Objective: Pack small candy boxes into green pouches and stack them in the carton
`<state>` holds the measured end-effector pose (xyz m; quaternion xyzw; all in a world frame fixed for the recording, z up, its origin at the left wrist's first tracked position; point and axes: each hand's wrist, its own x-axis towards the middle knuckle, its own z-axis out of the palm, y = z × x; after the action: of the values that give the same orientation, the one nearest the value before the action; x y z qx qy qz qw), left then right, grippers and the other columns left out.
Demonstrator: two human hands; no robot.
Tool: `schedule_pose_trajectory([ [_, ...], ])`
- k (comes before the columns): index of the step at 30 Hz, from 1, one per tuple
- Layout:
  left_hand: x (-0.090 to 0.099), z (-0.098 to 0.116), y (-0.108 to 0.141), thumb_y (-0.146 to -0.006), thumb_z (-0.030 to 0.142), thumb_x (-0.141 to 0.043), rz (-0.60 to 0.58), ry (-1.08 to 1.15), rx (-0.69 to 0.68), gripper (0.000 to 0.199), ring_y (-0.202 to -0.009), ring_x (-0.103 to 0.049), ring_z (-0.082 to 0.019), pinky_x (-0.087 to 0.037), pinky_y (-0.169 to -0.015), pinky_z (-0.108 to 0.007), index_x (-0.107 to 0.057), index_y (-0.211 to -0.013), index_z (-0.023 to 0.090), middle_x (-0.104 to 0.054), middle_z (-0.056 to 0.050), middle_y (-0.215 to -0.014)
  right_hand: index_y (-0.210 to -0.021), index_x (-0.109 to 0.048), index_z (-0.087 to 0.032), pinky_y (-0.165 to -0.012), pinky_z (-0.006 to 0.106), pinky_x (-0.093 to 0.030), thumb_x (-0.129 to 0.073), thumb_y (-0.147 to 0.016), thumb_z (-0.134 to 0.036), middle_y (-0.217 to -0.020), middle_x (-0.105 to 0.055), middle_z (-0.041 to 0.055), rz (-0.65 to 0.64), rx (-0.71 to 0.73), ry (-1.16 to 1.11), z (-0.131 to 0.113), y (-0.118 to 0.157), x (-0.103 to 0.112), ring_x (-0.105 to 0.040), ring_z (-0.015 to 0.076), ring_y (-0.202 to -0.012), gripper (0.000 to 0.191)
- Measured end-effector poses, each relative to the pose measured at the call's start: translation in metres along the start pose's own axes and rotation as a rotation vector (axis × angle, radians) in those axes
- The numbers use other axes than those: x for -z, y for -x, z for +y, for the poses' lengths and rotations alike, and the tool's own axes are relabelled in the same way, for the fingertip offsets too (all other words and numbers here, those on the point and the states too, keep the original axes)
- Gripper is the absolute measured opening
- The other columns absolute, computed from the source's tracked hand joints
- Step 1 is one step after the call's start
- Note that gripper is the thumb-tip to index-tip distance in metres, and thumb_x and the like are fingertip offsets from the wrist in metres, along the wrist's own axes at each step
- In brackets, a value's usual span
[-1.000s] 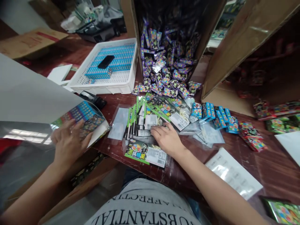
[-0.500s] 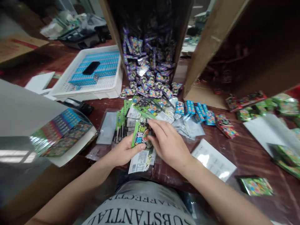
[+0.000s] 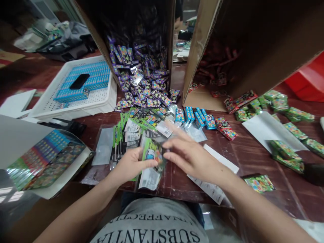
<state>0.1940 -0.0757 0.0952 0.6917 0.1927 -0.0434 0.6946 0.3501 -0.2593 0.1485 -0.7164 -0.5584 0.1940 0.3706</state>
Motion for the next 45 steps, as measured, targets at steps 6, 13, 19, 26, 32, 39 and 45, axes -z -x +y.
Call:
schedule_pose_trajectory([
  [6,-0.035,-0.015,-0.023,-0.087,0.042,-0.07,0.324,0.058,-0.09,0.027,-0.093,-0.072,-0.022,-0.056,-0.084,-0.035,-0.07,-0.1,0.018,-0.078,-0.006,-0.101,-0.129,-0.05,-0.023,-0.075,0.04,-0.06,-0.05,-0.1,-0.048,-0.11,-0.076,0.0127,0.381,-0.388,-0.128,0.022,0.016,-0.09,-0.076,0.0285,-0.094,0.038],
  [13,-0.054,-0.052,-0.038,-0.099,0.042,-0.055,0.527,-0.105,-0.152,0.045,-0.118,-0.066,-0.025,-0.051,-0.1,-0.039,-0.043,-0.138,0.023,-0.068,-0.013,-0.128,-0.122,-0.054,-0.016,-0.062,0.043,-0.058,-0.029,-0.105,-0.042,-0.103,-0.078,0.0164,0.337,-0.558,0.169,0.05,0.007,-0.126,-0.078,0.0356,-0.08,0.04],
  [19,0.0,-0.018,-0.065,-0.097,0.04,-0.059,0.682,-0.751,-0.468,0.061,-0.137,-0.047,-0.033,-0.043,-0.11,-0.05,-0.036,-0.149,0.019,-0.046,-0.02,-0.149,-0.131,-0.055,-0.019,-0.087,0.045,-0.058,-0.041,-0.102,-0.051,-0.119,-0.074,0.0147,0.418,-0.472,0.155,0.078,0.022,-0.057,-0.073,0.0306,-0.106,0.046],
  [26,0.077,0.062,-0.197,-0.09,0.016,-0.062,0.298,-1.623,-0.556,0.052,-0.13,-0.047,-0.037,-0.041,-0.105,-0.051,-0.053,-0.141,0.021,-0.055,-0.016,-0.141,-0.136,-0.056,-0.015,-0.101,0.055,-0.047,-0.059,-0.093,-0.041,-0.128,-0.067,0.0177,0.314,-0.251,0.615,0.137,0.01,0.06,-0.059,0.0382,-0.118,0.05],
  [32,0.087,0.07,-0.241,-0.09,0.013,-0.053,0.128,-1.741,-0.481,0.052,-0.114,-0.059,-0.034,-0.043,-0.099,-0.05,-0.054,-0.142,0.018,-0.065,-0.017,-0.116,-0.142,-0.049,-0.017,-0.101,0.055,-0.046,-0.076,-0.08,-0.037,-0.143,-0.058,0.0166,-0.076,-0.163,0.724,0.137,-0.106,0.046,-0.049,0.0401,-0.126,0.071],
  [39,0.071,0.071,-0.189,-0.085,0.024,-0.047,0.207,-0.628,-0.459,0.056,-0.107,-0.064,-0.028,-0.052,-0.093,-0.047,-0.05,-0.141,0.02,-0.065,-0.012,-0.122,-0.15,-0.04,-0.022,-0.094,0.051,-0.055,-0.079,-0.072,-0.029,-0.129,-0.06,0.0158,-0.103,-0.115,0.52,0.137,-0.124,0.05,-0.059,0.0365,-0.116,0.087],
  [45,0.009,0.033,-0.116,-0.084,0.033,-0.054,0.017,0.48,0.027,0.047,-0.092,-0.069,-0.024,-0.057,-0.077,-0.041,-0.053,-0.13,0.02,-0.071,-0.01,-0.111,-0.159,-0.021,-0.034,-0.114,0.052,-0.045,-0.072,-0.085,-0.031,-0.157,-0.036,0.0088,0.127,-0.02,-0.313,0.087,-0.008,0.026,-0.046,0.0316,-0.14,0.09],
])
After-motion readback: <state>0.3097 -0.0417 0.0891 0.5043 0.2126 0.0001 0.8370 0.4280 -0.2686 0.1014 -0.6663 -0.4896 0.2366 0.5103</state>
